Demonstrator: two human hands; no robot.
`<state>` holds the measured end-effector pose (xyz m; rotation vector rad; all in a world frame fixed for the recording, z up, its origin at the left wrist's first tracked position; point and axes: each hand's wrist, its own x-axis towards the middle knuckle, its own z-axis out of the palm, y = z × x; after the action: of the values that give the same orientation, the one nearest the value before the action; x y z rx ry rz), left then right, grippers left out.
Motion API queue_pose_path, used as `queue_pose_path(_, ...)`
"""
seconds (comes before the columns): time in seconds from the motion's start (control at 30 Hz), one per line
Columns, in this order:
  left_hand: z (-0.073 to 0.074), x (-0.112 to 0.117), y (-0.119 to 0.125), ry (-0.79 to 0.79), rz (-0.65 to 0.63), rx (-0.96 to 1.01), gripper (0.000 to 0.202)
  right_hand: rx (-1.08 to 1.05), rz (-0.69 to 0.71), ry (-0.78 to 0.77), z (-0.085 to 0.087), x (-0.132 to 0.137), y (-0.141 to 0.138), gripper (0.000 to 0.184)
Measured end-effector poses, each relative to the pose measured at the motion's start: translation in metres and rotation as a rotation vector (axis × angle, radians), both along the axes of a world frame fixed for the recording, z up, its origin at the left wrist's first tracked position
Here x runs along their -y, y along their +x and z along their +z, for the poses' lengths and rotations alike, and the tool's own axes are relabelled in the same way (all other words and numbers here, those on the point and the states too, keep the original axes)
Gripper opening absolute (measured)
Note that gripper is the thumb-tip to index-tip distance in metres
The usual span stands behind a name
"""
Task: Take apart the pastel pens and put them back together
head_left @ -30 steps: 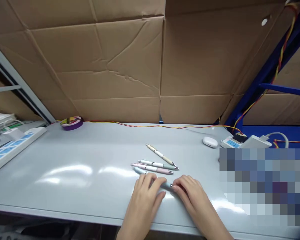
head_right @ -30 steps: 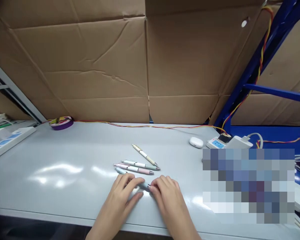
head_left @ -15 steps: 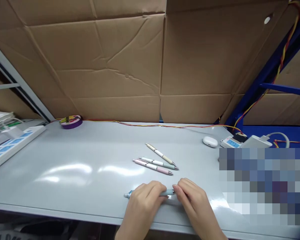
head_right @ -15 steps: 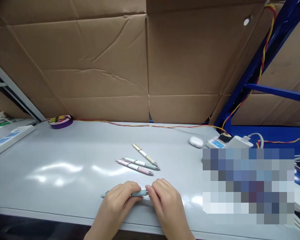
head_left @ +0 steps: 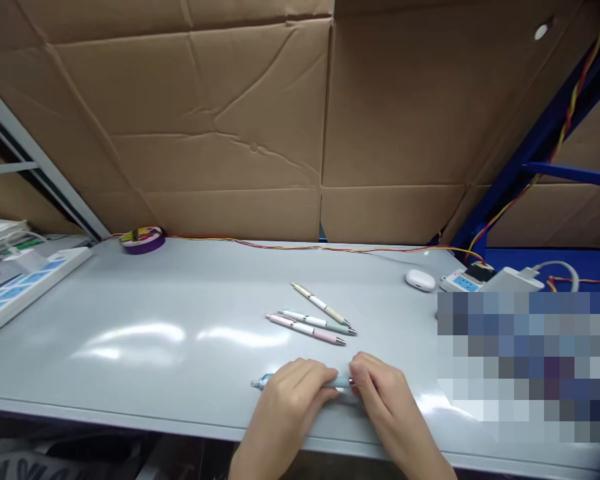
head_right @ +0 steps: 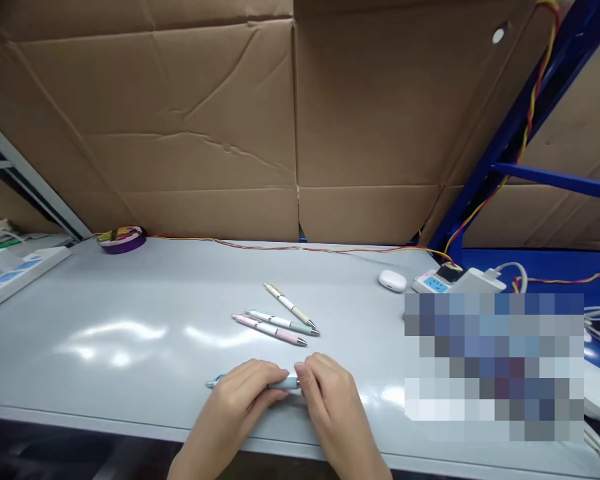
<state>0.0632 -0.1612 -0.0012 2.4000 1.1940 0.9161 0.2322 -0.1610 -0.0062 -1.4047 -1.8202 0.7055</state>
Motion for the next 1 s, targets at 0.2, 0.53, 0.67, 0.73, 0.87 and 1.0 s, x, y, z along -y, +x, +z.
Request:
queue_pose_path(0.2, -0.0037, 0.0004, -0.0014, -0.070, 0.063, 0.043, 0.013, -0.033, -0.034, 0.024, 0.0011, 0.0002, 0.0018, 0.033)
queue_pose_path(0.53, -0.0052, 0.0006, -0.0035, -0.066, 0.036, 0.105, 0.014, 0.036, -0.030, -0.006, 0.0001, 0.0024, 0.0012, 0.046)
queue_pose_path(0.67, -0.0045, -0.0005, -0.0018, -0.070, 0.050, 0.062, 0.015, -0.029, -0.023, -0.031, 0.0005, 0.0015, 0.0019, 0.030)
queue_pose_path(0.73, -0.0040, -0.0011, -0.0014, -0.053, 0.070, 0.051, 0.014, -0.095, -0.009, -0.026, 0.0014, 0.0011, 0.0025, 0.019)
queue_pose_path(0.87, -0.0033, -0.0012, -0.0018, -0.046, 0.091, 0.037, 0.014, -0.136, 0.004, -0.082, 0.0027, 0.0013, 0.0026, 0.015)
queue_pose_path(1.0, -0.0017, 0.0001, -0.0017, -0.042, 0.079, 0.056, 0.017, -0.147, -0.004, -0.112, 0.0036, 0.0022, 0.0024, 0.021)
